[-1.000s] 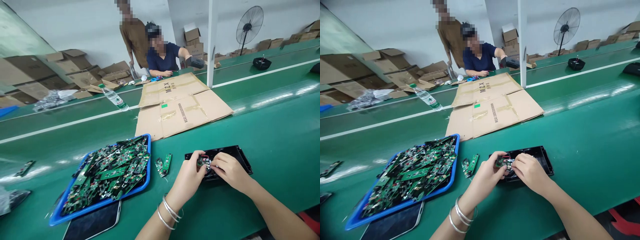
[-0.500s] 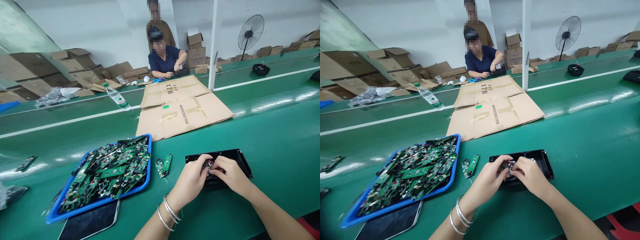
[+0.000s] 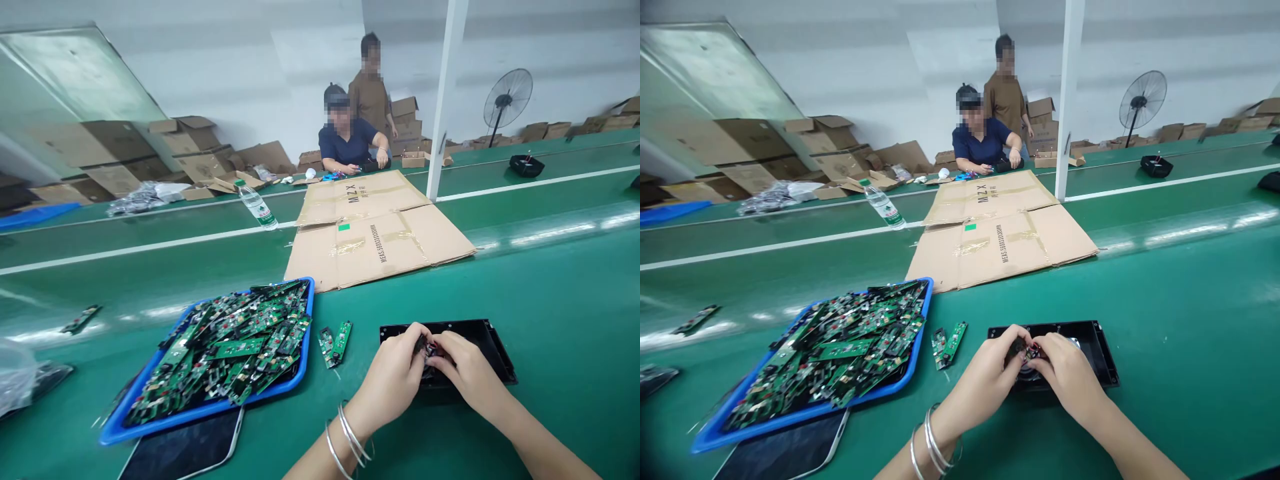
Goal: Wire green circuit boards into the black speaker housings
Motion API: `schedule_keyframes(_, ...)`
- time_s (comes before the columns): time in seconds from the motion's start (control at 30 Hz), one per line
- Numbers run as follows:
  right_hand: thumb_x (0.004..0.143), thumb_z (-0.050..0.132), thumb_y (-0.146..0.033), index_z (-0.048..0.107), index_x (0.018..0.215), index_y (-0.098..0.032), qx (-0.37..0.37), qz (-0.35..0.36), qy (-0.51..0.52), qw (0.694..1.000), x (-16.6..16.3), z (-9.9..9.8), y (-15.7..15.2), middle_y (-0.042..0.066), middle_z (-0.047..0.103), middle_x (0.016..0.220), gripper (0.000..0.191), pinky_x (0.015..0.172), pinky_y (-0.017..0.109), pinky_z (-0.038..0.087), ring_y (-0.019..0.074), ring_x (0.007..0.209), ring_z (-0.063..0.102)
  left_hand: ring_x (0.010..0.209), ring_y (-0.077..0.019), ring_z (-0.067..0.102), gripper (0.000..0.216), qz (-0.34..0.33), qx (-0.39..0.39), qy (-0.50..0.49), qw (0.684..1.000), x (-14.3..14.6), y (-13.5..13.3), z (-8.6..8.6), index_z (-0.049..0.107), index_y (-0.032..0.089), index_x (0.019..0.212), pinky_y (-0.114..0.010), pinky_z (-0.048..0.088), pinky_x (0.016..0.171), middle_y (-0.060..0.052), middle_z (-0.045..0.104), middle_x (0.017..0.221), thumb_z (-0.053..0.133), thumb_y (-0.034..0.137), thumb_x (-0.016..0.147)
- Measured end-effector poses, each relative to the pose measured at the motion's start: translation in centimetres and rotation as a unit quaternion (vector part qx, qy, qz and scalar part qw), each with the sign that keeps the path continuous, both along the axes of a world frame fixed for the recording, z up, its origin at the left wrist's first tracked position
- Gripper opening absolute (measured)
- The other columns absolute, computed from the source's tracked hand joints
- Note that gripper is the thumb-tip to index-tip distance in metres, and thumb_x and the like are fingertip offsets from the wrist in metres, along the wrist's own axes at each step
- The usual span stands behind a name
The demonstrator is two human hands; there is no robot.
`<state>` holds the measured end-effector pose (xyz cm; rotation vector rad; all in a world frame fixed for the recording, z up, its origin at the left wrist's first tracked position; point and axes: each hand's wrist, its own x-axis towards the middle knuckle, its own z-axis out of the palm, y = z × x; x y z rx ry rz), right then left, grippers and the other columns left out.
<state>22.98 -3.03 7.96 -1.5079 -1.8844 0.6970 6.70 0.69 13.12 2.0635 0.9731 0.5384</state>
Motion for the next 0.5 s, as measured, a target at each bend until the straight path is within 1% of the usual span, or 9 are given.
schedule_keyframes(0.03, 0.09, 0.046, -0.036, 0.059, 0.091, -0.02, -0.01, -0.001, 0.009, 1.0, 0.2, 0.2, 0.0, 0.004, 0.055, 0.082, 0.021, 0.065, 0.029, 0.043, 0.0183, 0.077, 0.053, 0.066, -0.0143, 0.055, 0.021, 0.0, -0.002, 0.005, 1.0, 0.0, -0.1, 0.1, 0.048, 0.023, 0.094, -0.022, 0.035, 0.056, 0.001, 0.061, 0.077, 0.036, 0.009, 0.084)
schedule_keyframes(0.1, 0.087, 0.052, -0.037, 0.06, 0.091, -0.021, -0.057, 0.013, 0.051, 0.997, 0.8, 0.6, 0.1, 0.003, 0.055, 0.08, 0.019, 0.065, 0.028, 0.044, 0.0173, 0.076, 0.053, 0.062, -0.0148, 0.055, 0.02, -0.006, -0.002, 0.025, 1.0, -0.1, -0.5, 0.4, 0.049, 0.023, 0.095, -0.022, 0.033, 0.053, 0.001, 0.061, 0.074, 0.04, 0.01, 0.083)
schedule_keyframes(0.2, 0.089, 0.045, -0.035, 0.059, 0.095, -0.02, -0.133, 0.038, 0.135, 0.981, 1.6, 0.8, 0.4, 0.001, 0.057, 0.077, 0.021, 0.061, 0.024, 0.045, 0.0129, 0.064, 0.053, 0.057, -0.0156, 0.054, 0.019, -0.027, 0.034, 0.077, 0.996, 0.1, -1.5, 0.5, 0.049, 0.021, 0.094, -0.024, 0.03, 0.049, 0.0, 0.06, 0.07, 0.045, 0.01, 0.079)
schedule_keyframes(0.27, 0.089, 0.041, -0.029, 0.058, 0.098, -0.02, -0.152, 0.045, 0.151, 0.976, 1.8, 0.6, 0.8, 0.002, 0.057, 0.083, 0.021, 0.057, 0.023, 0.045, 0.0109, 0.059, 0.052, 0.057, -0.0177, 0.055, 0.018, -0.04, 0.087, 0.124, 0.988, 0.3, -2.2, 0.3, 0.049, 0.02, 0.093, -0.026, 0.027, 0.046, -0.003, 0.061, 0.072, 0.044, 0.011, 0.078)
schedule_keyframes(0.37, 0.081, 0.044, -0.017, 0.061, 0.091, -0.021, -0.137, 0.073, 0.094, 0.983, 1.4, 0.4, 1.4, 0.003, 0.055, 0.096, 0.02, 0.056, 0.022, 0.043, 0.0095, 0.061, 0.05, 0.06, -0.0219, 0.058, 0.018, -0.058, 0.153, 0.175, 0.971, 0.7, -3.1, -0.3, 0.048, 0.019, 0.095, -0.029, 0.025, 0.046, -0.006, 0.063, 0.076, 0.043, 0.013, 0.078)
schedule_keyframes(0.43, 0.076, 0.043, -0.011, 0.061, 0.083, -0.021, -0.105, 0.089, 0.024, 0.99, 0.9, 0.3, 1.8, 0.002, 0.053, 0.096, 0.022, 0.059, 0.022, 0.041, 0.0099, 0.065, 0.048, 0.06, -0.0226, 0.059, 0.021, -0.061, 0.169, 0.182, 0.967, 0.9, -3.5, -0.7, 0.048, 0.019, 0.097, -0.03, 0.026, 0.045, -0.005, 0.064, 0.076, 0.042, 0.013, 0.078)
schedule_keyframes(0.5, 0.072, 0.043, -0.009, 0.058, 0.077, -0.02, -0.081, 0.096, -0.033, 0.992, 0.5, 0.3, 2.0, 0.001, 0.052, 0.091, 0.019, 0.06, 0.022, 0.039, 0.0107, 0.068, 0.047, 0.059, -0.0225, 0.059, 0.021, -0.058, 0.176, 0.184, 0.965, 1.1, -3.7, -0.9, 0.047, 0.019, 0.097, -0.031, 0.026, 0.045, -0.004, 0.065, 0.076, 0.042, 0.013, 0.078)
